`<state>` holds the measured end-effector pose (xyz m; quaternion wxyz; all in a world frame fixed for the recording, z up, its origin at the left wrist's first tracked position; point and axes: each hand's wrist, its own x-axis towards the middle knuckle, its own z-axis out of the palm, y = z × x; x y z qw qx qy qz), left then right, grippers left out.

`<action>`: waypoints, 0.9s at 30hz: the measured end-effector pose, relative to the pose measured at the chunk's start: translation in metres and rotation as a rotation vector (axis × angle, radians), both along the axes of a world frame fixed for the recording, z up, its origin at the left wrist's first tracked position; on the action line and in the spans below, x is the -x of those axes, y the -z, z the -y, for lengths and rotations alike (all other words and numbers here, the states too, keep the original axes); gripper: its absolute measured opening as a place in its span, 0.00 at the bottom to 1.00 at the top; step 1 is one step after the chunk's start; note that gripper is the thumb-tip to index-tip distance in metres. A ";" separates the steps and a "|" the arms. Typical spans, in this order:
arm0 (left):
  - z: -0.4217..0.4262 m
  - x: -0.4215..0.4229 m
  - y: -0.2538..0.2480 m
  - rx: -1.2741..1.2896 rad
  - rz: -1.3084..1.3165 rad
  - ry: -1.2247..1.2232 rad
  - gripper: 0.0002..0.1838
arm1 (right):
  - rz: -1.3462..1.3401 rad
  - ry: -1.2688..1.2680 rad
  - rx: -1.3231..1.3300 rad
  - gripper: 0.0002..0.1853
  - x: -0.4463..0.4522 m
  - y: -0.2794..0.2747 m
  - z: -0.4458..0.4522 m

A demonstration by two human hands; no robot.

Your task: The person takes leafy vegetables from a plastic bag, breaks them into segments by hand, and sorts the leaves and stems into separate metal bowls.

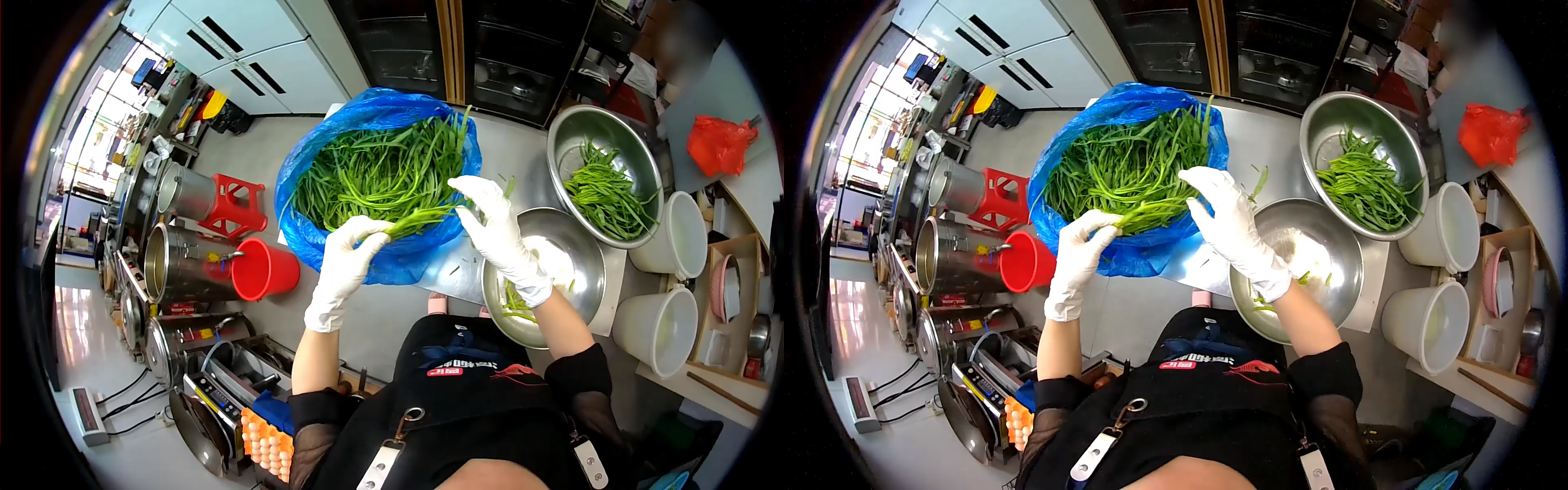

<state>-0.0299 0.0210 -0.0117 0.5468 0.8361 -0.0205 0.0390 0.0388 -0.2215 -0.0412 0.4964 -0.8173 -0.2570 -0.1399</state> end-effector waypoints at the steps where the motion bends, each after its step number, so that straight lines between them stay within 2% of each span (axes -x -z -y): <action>1: -0.005 -0.001 0.007 0.081 -0.047 -0.015 0.08 | -0.031 0.033 -0.037 0.19 0.000 0.003 0.000; 2: -0.008 -0.002 0.011 0.123 -0.064 -0.030 0.09 | -0.176 0.070 -0.117 0.17 0.004 0.004 0.003; 5: -0.014 -0.002 0.016 0.174 -0.105 -0.050 0.09 | -0.001 0.218 -0.174 0.13 0.008 0.009 0.011; 6: -0.015 -0.003 0.017 0.179 -0.114 -0.053 0.09 | 0.158 0.273 -0.133 0.11 0.010 0.005 0.012; 10: -0.015 -0.003 0.020 0.196 -0.119 -0.026 0.09 | 0.213 0.105 -0.046 0.11 0.024 -0.011 0.006; 17: -0.011 -0.005 0.016 0.169 -0.058 0.006 0.09 | 0.218 0.105 0.003 0.10 0.024 -0.002 0.000; 24: 0.000 -0.007 0.007 0.051 -0.068 0.057 0.09 | 0.338 0.044 0.077 0.11 0.022 -0.011 -0.007; 27: 0.012 -0.008 -0.012 0.011 -0.218 0.126 0.09 | 0.391 0.047 0.126 0.11 0.019 -0.009 -0.010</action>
